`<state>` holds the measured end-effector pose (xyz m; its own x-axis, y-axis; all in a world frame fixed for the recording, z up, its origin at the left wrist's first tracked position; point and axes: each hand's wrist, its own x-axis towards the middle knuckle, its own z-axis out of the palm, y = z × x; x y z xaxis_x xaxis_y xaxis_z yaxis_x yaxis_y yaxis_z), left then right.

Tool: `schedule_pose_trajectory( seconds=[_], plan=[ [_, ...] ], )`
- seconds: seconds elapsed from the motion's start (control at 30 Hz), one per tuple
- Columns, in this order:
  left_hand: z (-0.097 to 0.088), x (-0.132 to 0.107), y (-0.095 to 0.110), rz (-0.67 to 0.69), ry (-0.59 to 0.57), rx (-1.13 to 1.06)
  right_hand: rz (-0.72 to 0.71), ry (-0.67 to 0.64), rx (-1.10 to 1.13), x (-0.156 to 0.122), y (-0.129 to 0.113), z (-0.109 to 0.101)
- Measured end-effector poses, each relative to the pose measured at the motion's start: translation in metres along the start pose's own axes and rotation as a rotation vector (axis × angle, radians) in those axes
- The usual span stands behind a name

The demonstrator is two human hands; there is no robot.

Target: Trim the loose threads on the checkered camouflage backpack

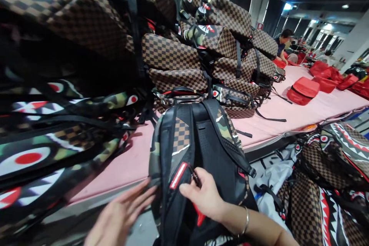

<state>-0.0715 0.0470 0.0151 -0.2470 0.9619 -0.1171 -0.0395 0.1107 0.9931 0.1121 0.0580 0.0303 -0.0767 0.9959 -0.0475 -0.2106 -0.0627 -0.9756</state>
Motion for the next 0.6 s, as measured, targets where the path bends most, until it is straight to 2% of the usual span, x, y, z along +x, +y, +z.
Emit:
schedule_pose_trajectory(
  seconds=[0.03, 0.13, 0.23, 0.3, 0.37, 0.5, 0.53, 0.6],
  plan=[
    [0.015, -0.002, 0.002, -0.078, -0.1, -0.07, 0.003, -0.002, -0.016, 0.0, -0.001, 0.0],
    [0.049, -0.009, 0.005, -0.166, -0.17, -0.105, 0.004, -0.02, -0.075, -0.003, -0.004, -0.005],
    [0.065, -0.017, 0.01, -0.249, -0.256, -0.112, -0.032, -0.134, -0.203, -0.005, -0.006, -0.023],
    [0.069, -0.023, 0.015, -0.315, -0.3, -0.124, -0.084, -0.142, -0.333, -0.005, -0.004, -0.044],
    [0.07, -0.031, 0.02, -0.32, -0.294, -0.138, -0.134, -0.013, -0.447, -0.002, 0.001, -0.073],
    [0.069, -0.044, 0.024, -0.24, -0.223, -0.169, -0.185, 0.387, -0.556, 0.013, 0.015, -0.146],
    [0.068, -0.046, 0.023, -0.232, -0.216, -0.169, -0.171, 0.428, -0.577, 0.017, 0.019, -0.164],
    [0.066, -0.049, 0.022, -0.221, -0.204, -0.156, -0.109, 0.377, -0.614, 0.021, 0.029, -0.192]
  ],
)
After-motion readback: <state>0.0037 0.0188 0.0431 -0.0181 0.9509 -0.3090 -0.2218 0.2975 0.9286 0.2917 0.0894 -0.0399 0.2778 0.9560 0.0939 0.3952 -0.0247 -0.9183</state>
